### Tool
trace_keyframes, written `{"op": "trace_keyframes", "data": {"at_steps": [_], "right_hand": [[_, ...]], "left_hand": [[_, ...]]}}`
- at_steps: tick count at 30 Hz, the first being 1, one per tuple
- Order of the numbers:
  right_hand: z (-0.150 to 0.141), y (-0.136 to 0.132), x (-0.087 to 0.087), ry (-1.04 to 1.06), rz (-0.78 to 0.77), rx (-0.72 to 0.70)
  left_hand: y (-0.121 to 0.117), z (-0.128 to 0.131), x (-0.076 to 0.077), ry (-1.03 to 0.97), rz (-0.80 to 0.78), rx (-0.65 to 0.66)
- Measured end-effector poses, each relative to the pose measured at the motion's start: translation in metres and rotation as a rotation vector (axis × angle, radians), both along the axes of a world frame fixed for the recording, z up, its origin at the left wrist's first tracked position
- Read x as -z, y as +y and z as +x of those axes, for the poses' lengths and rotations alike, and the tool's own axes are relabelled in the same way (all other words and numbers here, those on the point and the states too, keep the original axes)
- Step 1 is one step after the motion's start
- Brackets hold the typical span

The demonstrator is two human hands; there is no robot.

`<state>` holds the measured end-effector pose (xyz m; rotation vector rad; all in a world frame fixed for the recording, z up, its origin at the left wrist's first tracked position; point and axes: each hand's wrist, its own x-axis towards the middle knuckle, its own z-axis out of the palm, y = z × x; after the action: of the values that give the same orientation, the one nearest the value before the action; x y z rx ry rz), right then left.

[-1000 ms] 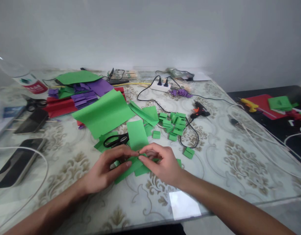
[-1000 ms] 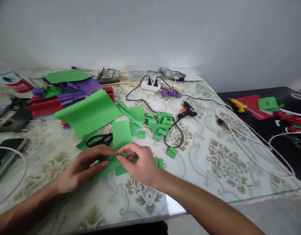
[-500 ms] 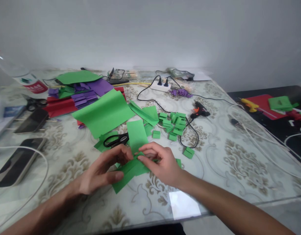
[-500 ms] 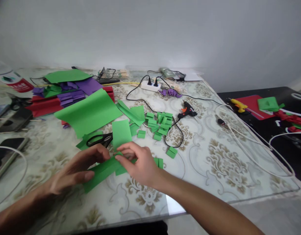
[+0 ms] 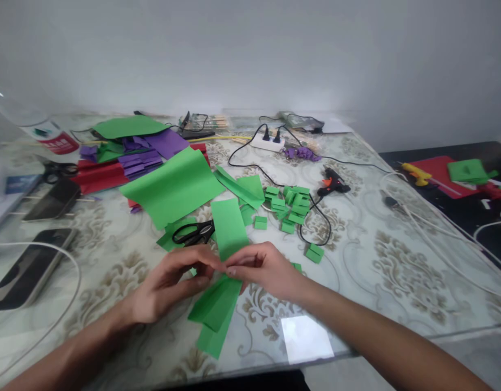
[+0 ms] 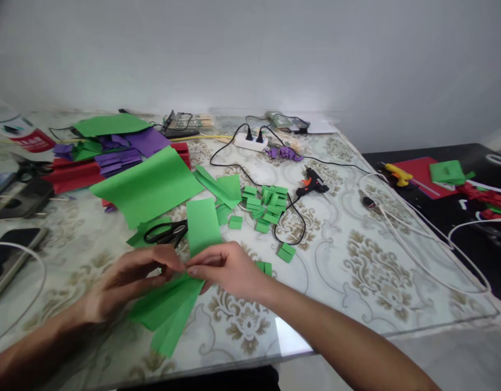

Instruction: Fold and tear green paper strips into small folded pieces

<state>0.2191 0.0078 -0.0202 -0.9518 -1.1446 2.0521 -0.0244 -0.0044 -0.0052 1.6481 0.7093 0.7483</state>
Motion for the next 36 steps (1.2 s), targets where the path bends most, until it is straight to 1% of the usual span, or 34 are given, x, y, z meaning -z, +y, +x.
{"op": "trace_keyframes", "data": {"at_steps": [2, 4, 8, 12, 15, 18, 21, 23, 26, 28, 30, 33, 36], "right_hand": [[0.001, 0.0, 0.001, -0.028, -0.015, -0.055], [0.003, 0.0, 0.002, -0.047, -0.022, -0.111], [0.005, 0.001, 0.004, -0.056, -0.018, -0.203], [0.005, 0.001, -0.001, -0.077, 0.011, -0.229], [0.005, 0.001, -0.007, -0.121, 0.001, -0.227], [0.005, 0.002, -0.011, -0.136, -0.053, -0.165], [0.005, 0.003, -0.011, -0.109, -0.07, -0.102], [0.006, 0.003, -0.009, -0.033, -0.109, -0.083], [0.006, 0.003, -0.007, 0.087, -0.221, -0.065], [0.005, 0.002, -0.007, 0.12, -0.268, -0.045], [0.005, 0.001, -0.007, 0.103, -0.238, -0.047], [0.006, 0.0, -0.006, 0.052, -0.153, -0.128], [0.008, 0.001, -0.007, 0.041, -0.176, -0.211]], "left_hand": [[0.0, 0.002, -0.004, 0.052, 0.089, 0.062], [-0.001, 0.005, -0.008, 0.07, 0.144, 0.109], [-0.003, 0.01, -0.01, 0.114, 0.19, 0.137], [-0.004, 0.013, -0.009, 0.166, 0.239, 0.154], [-0.004, 0.014, -0.01, 0.183, 0.272, 0.143], [-0.004, 0.014, -0.011, 0.201, 0.322, 0.09], [-0.003, 0.013, -0.01, 0.244, 0.363, 0.025], [-0.003, 0.012, -0.009, 0.261, 0.373, -0.01], [-0.003, 0.013, -0.008, 0.25, 0.361, -0.041], [-0.002, 0.015, -0.007, 0.229, 0.335, -0.055], [-0.001, 0.016, -0.007, 0.22, 0.303, -0.068], [0.001, 0.015, -0.007, 0.252, 0.258, -0.053], [0.003, 0.014, -0.01, 0.31, 0.253, -0.007]]}}
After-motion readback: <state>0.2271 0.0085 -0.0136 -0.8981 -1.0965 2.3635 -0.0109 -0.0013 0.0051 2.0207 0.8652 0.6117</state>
